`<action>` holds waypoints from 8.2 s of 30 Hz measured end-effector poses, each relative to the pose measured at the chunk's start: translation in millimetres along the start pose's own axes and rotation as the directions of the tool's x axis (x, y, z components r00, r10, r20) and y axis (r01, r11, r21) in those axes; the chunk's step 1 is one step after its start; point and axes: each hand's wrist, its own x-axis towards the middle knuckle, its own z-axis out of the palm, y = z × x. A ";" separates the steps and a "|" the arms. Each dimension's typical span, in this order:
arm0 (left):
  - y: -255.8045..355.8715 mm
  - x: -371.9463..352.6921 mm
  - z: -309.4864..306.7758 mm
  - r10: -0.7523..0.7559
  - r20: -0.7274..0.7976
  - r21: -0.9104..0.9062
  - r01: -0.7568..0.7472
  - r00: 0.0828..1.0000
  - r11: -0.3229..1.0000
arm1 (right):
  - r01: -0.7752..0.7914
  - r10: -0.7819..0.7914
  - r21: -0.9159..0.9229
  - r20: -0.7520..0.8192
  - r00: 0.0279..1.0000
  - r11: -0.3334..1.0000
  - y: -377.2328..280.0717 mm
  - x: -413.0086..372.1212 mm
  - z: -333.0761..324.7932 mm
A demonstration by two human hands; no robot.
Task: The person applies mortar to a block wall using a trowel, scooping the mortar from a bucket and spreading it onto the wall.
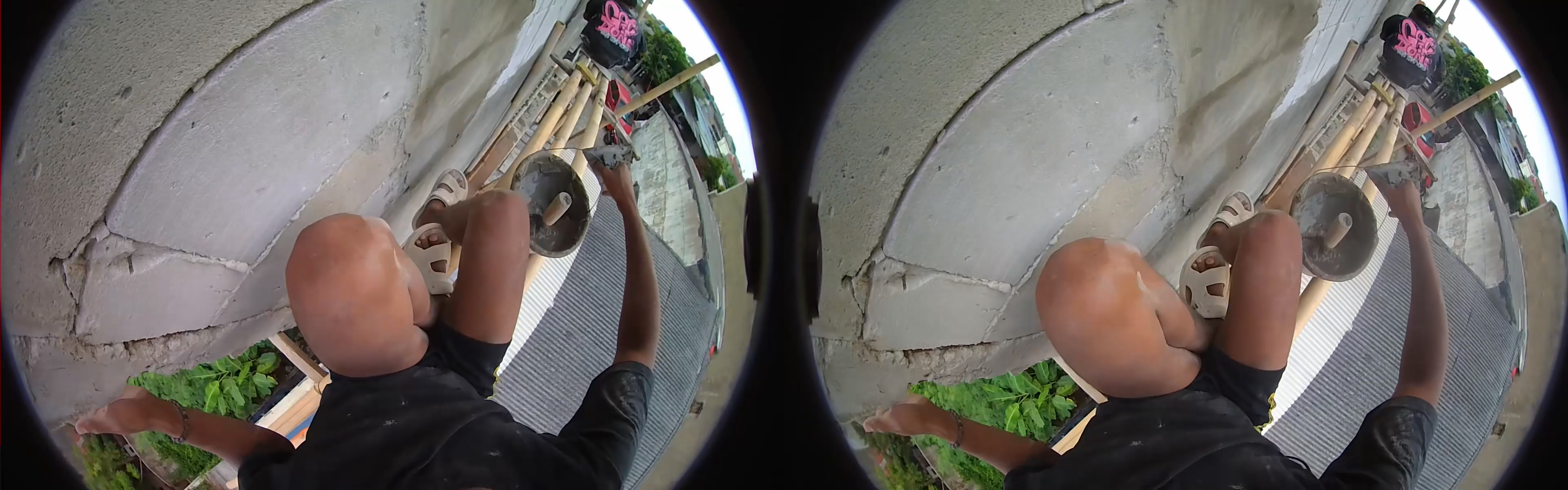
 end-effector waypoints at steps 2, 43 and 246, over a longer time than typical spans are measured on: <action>82.4 35.0 -36.6 0.302 0.086 0.289 -0.313 0.950 0.905 | -0.010 0.010 0.001 -0.004 1.000 1.000 -9.4 -3.4 -3.8; 180.7 89.0 -69.8 -0.701 0.605 -0.554 0.832 0.379 -0.028 | 0.325 -0.360 0.155 0.449 0.818 0.933 137.0 165.7 62.3; 313.2 -212.6 -188.1 0.805 0.590 0.177 0.963 0.061 -0.202 | -0.948 -0.967 0.312 0.219 0.131 -0.058 -252.0 -248.3 181.8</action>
